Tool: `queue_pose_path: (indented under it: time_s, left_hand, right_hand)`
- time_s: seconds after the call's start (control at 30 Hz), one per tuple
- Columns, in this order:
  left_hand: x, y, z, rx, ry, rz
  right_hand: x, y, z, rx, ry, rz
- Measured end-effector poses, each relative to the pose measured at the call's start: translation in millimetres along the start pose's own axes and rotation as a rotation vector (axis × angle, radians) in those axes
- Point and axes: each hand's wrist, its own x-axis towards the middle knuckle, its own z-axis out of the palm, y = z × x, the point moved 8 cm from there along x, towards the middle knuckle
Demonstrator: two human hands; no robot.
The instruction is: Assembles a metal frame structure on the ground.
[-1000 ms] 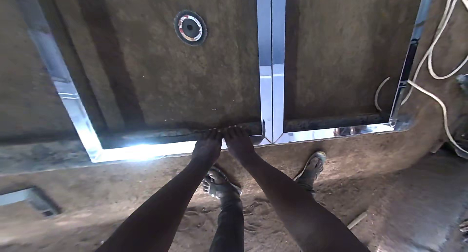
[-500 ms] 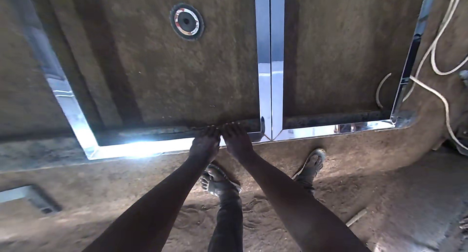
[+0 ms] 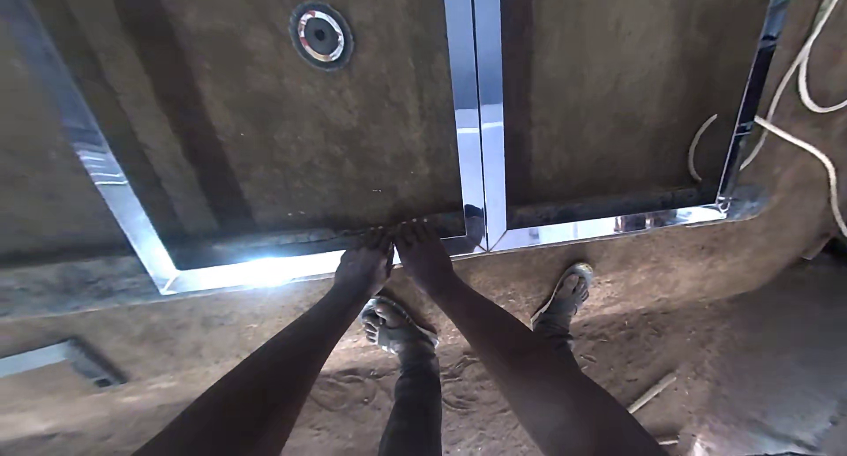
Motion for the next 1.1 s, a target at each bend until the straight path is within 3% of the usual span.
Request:
queue_pose_path:
  time_s: [0.1, 0.2, 0.27, 0.37, 0.47, 0.57, 0.73, 0.83, 0.97, 1.1]
  left_hand:
    - [-1, 12, -11, 0.017, -0.165, -0.038]
    - [5, 34, -28, -0.314, 0.050, 0.010]
    - [16, 59, -44, -0.599, 0.199, -0.012]
    - [40, 116, -68, -0.871, 0.158, -0.171]
    - [73, 154, -67, -0.823, 0.078, -0.377]
    - [99, 159, -48, -0.626, 0.074, -0.588]
    - [116, 154, -32, -0.614, 0.030, -0.559]
    - [116, 153, -36, -0.606, 0.023, -0.545]
    - [111, 156, -44, -0.575, 0.025, -0.492]
    - [83, 156, -53, -0.557, 0.015, -0.357]
  right_hand:
    - [-12, 6, -13, 0.197, -0.069, -0.041]
    - [-57, 37, -48, 0.559, 0.146, 0.103]
    - [-100, 67, -52, 0.619, 0.222, 0.285]
    - [-165, 101, -32, 0.664, 0.167, 0.479]
    - [-217, 111, -11, 0.666, 0.083, 0.530]
    - [-248, 110, 3, 0.712, 0.083, 0.517]
    - [-258, 106, 2, 0.744, 0.087, 0.526]
    - [-249, 111, -11, 0.780, 0.212, 0.493]
    - [-225, 140, -37, 0.827, 0.334, 0.512]
    - [-186, 178, -71, 0.651, 0.401, 0.501]
